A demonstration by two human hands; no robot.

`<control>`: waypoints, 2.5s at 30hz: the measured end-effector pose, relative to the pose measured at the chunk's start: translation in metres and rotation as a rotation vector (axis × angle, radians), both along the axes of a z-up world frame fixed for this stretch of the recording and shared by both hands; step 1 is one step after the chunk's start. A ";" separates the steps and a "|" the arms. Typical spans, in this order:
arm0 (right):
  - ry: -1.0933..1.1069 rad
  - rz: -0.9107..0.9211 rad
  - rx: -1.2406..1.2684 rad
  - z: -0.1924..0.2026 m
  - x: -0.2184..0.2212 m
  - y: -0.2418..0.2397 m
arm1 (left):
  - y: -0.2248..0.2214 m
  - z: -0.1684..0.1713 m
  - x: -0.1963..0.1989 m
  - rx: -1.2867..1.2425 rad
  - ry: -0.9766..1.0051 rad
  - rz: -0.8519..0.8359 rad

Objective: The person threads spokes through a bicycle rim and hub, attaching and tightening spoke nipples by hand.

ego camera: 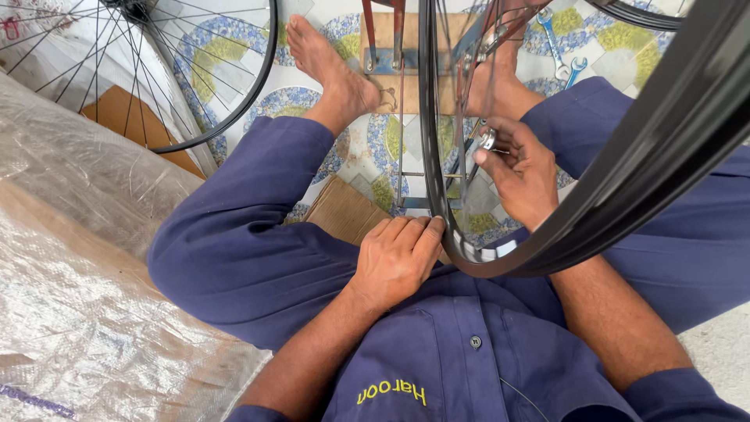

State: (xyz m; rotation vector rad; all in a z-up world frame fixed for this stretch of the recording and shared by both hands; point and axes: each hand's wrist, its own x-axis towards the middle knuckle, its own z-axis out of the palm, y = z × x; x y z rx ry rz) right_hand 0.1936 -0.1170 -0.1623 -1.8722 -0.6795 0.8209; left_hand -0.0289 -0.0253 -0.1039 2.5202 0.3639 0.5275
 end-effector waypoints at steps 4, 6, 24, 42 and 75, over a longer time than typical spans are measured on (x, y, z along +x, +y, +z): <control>0.041 0.009 0.044 -0.003 0.002 -0.001 | -0.001 0.001 0.001 0.003 -0.016 0.002; 0.022 0.011 0.018 -0.003 0.002 -0.001 | -0.001 0.001 0.001 -0.001 -0.012 -0.001; 0.023 0.026 0.026 0.011 -0.004 0.005 | 0.017 0.087 0.010 -0.171 -0.271 -0.067; -0.007 0.074 -0.041 0.013 -0.002 0.003 | 0.075 -0.107 0.030 -0.451 0.723 0.326; -0.079 0.116 -0.008 0.016 -0.002 0.009 | 0.030 -0.042 0.007 -0.147 0.313 0.102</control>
